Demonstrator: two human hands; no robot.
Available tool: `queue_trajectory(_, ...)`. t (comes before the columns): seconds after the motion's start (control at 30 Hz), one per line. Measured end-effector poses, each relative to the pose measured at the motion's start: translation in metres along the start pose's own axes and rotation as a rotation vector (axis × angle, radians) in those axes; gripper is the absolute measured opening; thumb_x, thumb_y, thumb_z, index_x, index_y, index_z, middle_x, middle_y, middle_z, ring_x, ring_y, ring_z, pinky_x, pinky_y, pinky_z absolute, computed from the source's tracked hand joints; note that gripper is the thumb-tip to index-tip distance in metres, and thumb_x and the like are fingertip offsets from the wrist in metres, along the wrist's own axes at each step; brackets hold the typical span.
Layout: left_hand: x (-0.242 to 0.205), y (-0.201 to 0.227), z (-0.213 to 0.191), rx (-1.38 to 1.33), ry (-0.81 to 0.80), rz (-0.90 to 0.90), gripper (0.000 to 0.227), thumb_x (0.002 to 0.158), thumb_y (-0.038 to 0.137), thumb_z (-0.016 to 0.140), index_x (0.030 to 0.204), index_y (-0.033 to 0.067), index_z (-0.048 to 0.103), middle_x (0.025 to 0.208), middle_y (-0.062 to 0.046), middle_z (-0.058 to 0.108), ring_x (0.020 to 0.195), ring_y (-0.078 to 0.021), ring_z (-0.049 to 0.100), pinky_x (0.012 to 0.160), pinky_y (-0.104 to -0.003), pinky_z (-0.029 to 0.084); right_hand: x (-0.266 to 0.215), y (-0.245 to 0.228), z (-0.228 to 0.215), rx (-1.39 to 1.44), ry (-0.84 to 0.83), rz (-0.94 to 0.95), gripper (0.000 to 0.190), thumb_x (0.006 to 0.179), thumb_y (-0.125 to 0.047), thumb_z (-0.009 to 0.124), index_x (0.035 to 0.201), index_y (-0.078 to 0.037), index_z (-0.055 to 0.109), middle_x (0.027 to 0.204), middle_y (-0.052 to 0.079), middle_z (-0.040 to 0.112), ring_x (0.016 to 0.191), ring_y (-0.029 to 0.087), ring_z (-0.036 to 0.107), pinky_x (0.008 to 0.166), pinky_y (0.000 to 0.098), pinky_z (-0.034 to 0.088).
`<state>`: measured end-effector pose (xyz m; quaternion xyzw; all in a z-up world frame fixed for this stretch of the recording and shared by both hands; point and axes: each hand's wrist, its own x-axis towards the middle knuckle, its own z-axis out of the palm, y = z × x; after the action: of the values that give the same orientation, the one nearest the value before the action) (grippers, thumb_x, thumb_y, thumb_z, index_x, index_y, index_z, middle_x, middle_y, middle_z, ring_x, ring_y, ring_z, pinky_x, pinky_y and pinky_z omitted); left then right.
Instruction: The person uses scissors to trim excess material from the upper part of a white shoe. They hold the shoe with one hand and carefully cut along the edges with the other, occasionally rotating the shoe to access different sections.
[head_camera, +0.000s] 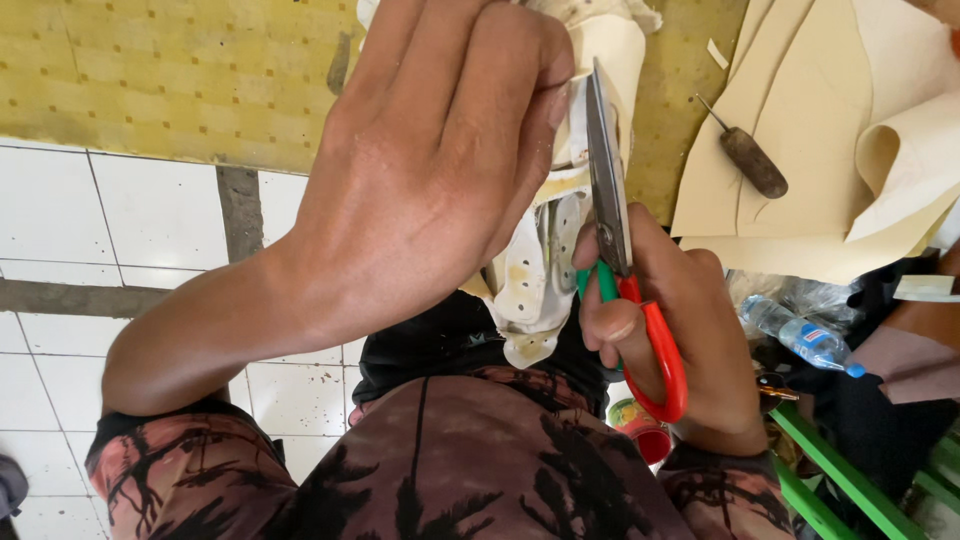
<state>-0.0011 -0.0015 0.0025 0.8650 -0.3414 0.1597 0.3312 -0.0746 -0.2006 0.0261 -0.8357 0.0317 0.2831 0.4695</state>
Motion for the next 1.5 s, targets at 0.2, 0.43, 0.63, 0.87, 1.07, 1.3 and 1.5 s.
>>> queue_trajectory(0.2, 0.000, 0.000, -0.001, -0.034, -0.014, -0.040, 0.013, 0.113, -0.010, 0.047, 0.102, -0.0035, 0.051, 0.100, -0.014, 0.050, 0.087, -0.0320, 0.045, 0.077, -0.044, 0.036, 0.002, -0.002, -0.001, 0.041, -0.023, -0.011, 0.084, 0.080, -0.087, 0.029, 0.099, -0.009, 0.055, 0.054, 0.001, 0.061, 0.040, 0.009, 0.052, 0.044, 0.0240, 0.046)
queue_trajectory(0.43, -0.001, 0.000, -0.001, -0.050, 0.010, -0.031, 0.013, 0.113, -0.011, 0.048, 0.103, -0.0039, 0.054, 0.099, -0.014, 0.050, 0.087, -0.0308, 0.046, 0.076, -0.043, 0.036, 0.002, 0.004, -0.002, 0.078, -0.051, -0.007, 0.087, 0.078, -0.089, 0.030, 0.101, -0.010, 0.055, 0.053, 0.002, 0.061, 0.040, 0.009, 0.053, 0.045, 0.0243, 0.049)
queue_trajectory(0.63, -0.003, -0.001, -0.002, -0.062, 0.000, -0.053, 0.013, 0.113, -0.010, 0.047, 0.103, -0.0040, 0.053, 0.100, -0.014, 0.050, 0.088, -0.0314, 0.044, 0.076, -0.044, 0.036, 0.002, 0.003, 0.000, 0.067, -0.028, 0.072, 0.032, 0.081, -0.035, 0.048, 0.097, -0.008, 0.057, 0.052, 0.003, 0.063, 0.038, 0.012, 0.053, 0.044, 0.0262, 0.048)
queue_trajectory(0.87, -0.004, -0.004, -0.002, -0.097, -0.003, -0.055, 0.010, 0.112, -0.010, 0.048, 0.105, -0.0054, 0.053, 0.102, -0.015, 0.051, 0.089, -0.0319, 0.045, 0.077, -0.044, 0.036, 0.002, 0.003, -0.002, 0.145, -0.089, 0.044, 0.089, 0.075, -0.092, 0.034, 0.100, -0.010, 0.056, 0.054, 0.004, 0.062, 0.040, 0.011, 0.053, 0.045, 0.0233, 0.047)
queue_trajectory(1.07, -0.005, -0.003, -0.003, -0.103, -0.010, -0.075, 0.009, 0.112, -0.011, 0.050, 0.106, -0.0053, 0.054, 0.101, -0.015, 0.051, 0.088, -0.0318, 0.045, 0.076, -0.044, 0.036, 0.001, 0.004, -0.002, 0.131, -0.082, 0.020, 0.083, 0.078, -0.088, 0.036, 0.101, -0.011, 0.056, 0.052, 0.003, 0.062, 0.039, 0.010, 0.054, 0.043, 0.0221, 0.047)
queue_trajectory(1.3, -0.001, -0.008, -0.016, -0.195, -0.060, -0.036, 0.015, 0.113, -0.016, 0.047, 0.103, -0.0052, 0.050, 0.101, -0.018, 0.051, 0.088, -0.0345, 0.044, 0.077, -0.045, 0.034, -0.010, 0.032, -0.018, 0.211, -0.358, -0.067, 0.089, 0.086, -0.095, 0.032, 0.107, -0.011, 0.054, 0.063, 0.000, 0.063, 0.046, 0.008, 0.055, 0.048, 0.0231, 0.048)
queue_trajectory(1.5, 0.005, -0.022, -0.038, -0.209, -0.193, 0.029, 0.024, 0.100, -0.026, 0.049, 0.102, -0.0015, 0.050, 0.094, -0.014, 0.048, 0.079, -0.0310, 0.041, 0.069, -0.045, 0.031, -0.044, 0.075, -0.001, 0.636, -0.074, -0.308, 0.072, 0.107, -0.071, 0.063, 0.120, -0.001, 0.055, 0.071, 0.005, 0.057, 0.050, 0.012, 0.058, 0.050, 0.0254, 0.047)
